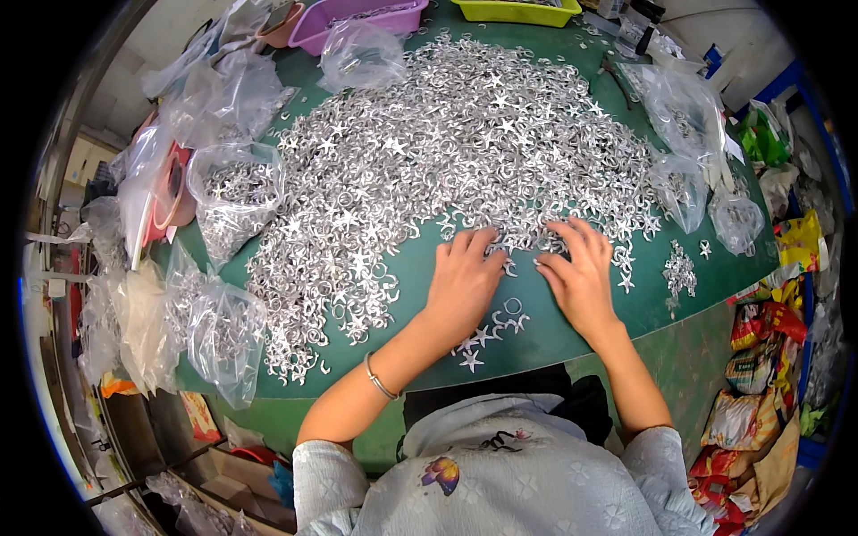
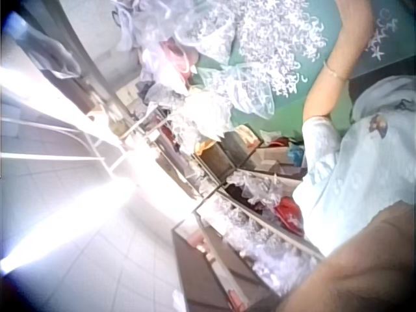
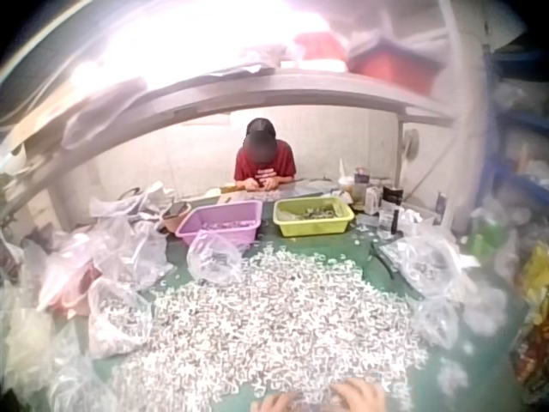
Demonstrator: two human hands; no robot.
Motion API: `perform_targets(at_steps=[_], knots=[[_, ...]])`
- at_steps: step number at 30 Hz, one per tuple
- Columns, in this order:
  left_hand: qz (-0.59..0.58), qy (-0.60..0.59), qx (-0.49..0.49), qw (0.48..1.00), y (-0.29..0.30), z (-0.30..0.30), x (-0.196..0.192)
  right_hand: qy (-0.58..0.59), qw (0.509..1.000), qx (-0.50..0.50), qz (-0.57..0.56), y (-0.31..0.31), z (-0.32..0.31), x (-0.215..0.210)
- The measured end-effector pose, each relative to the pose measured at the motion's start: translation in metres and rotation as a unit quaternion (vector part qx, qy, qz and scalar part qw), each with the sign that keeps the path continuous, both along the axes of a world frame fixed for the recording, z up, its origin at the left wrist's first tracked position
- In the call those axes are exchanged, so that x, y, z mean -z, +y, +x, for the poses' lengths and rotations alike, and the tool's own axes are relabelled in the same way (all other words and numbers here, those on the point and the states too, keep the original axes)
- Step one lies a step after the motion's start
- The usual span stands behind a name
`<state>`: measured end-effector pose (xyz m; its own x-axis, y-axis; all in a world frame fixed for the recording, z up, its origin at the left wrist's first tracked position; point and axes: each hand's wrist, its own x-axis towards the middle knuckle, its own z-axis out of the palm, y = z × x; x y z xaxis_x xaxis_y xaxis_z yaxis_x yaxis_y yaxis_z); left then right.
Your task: The person sorts small silver star-shaped items by hand on a green worktable, picking them from a large pile and placing them into smaller groups or containers.
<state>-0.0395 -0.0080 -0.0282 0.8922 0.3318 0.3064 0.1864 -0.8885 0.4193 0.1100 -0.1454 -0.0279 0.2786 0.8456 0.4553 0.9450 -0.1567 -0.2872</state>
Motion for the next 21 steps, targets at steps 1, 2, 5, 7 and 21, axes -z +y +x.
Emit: perform_targets(at_steps=[1, 2, 5, 7, 21], knots=[[-0.012, 0.006, 0.000, 1.000, 0.001, -0.004, 0.000, 0.012, 1.000, -0.013, -0.010, -0.004, 0.001, -0.003], [-0.024, 0.012, -0.001, 1.000, 0.000, -0.010, 0.001, 0.023, 0.999, -0.027, -0.020, -0.010, 0.001, -0.007], [-0.089, 0.024, 0.018, 0.996, -0.006, -0.036, 0.009, 0.079, 0.991, -0.095, -0.052, -0.025, -0.015, -0.011], [-0.118, 0.025, 0.025, 0.992, -0.007, -0.040, 0.006, 0.131, 0.979, -0.137, -0.073, -0.032, -0.027, -0.010], [-0.135, 0.056, 0.063, 0.987, -0.015, -0.054, -0.002, 0.126, 0.992, -0.023, -0.004, -0.012, -0.007, 0.001]])
